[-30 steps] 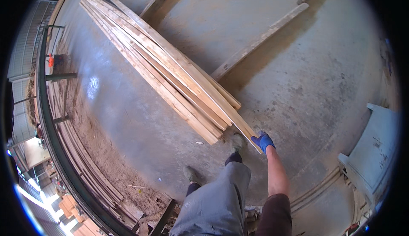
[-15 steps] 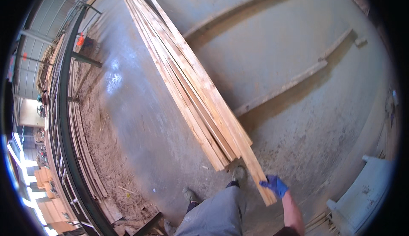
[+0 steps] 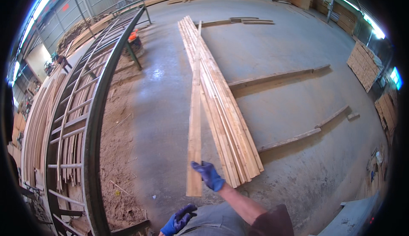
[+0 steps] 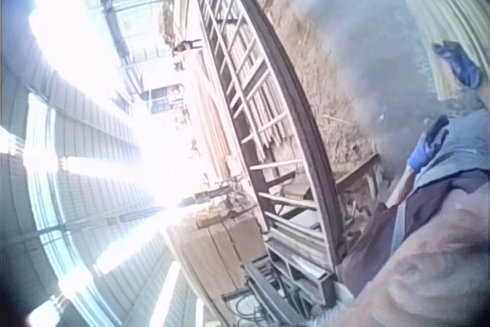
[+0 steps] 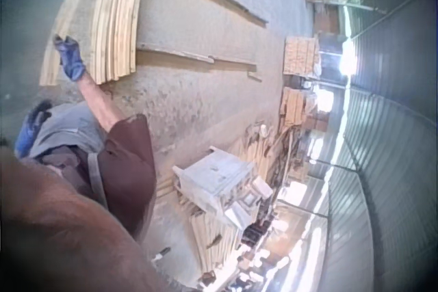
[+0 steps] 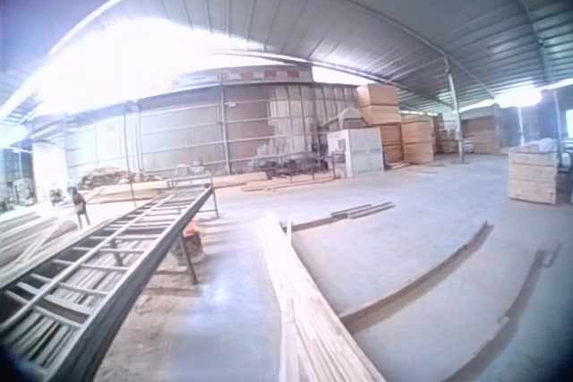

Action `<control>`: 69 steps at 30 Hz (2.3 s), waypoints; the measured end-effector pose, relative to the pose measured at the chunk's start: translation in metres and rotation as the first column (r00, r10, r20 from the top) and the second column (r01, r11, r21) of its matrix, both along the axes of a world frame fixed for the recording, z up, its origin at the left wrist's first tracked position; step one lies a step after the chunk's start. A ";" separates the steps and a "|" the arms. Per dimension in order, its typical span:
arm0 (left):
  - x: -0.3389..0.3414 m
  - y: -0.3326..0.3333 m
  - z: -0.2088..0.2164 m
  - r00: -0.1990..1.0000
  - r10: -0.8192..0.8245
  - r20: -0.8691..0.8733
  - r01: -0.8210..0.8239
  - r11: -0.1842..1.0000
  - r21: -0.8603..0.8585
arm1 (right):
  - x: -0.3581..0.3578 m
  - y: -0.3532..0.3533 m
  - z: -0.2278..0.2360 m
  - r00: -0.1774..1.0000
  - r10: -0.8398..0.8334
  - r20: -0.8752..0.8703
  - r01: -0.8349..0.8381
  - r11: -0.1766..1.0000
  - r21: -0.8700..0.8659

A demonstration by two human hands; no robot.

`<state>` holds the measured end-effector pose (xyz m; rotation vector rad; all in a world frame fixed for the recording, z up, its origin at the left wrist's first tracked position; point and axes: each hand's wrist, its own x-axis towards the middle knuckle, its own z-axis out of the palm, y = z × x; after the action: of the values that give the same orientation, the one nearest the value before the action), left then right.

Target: The person picks up long wooden planks from a pile on the floor and places them onto a metal rack. The person repeatedly walks back and forth, carrying planks one by one or in small groups, and arranging them on the rack.

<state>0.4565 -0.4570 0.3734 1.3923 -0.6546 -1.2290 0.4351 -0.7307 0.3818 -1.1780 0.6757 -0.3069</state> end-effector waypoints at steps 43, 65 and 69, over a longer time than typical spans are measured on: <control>0.335 0.155 0.029 0.164 0.963 0.212 -0.884 0.047 0.466 | 0.580 -0.107 -0.137 0.993 -0.114 -0.021 0.114 0.933 0.342; 0.240 0.372 0.005 0.094 0.848 0.522 -0.884 -0.171 0.436 | 0.719 0.198 -0.005 0.903 0.365 0.227 -0.408 0.894 0.186; 0.223 0.390 -0.001 0.103 0.801 0.590 -0.852 -0.235 0.467 | 0.763 0.236 0.008 0.864 0.439 0.245 -0.474 0.875 0.103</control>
<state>0.6791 -0.0670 0.3720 1.9722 1.0439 -0.1158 1.1980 -0.4948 0.3902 -1.0938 0.2096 0.0264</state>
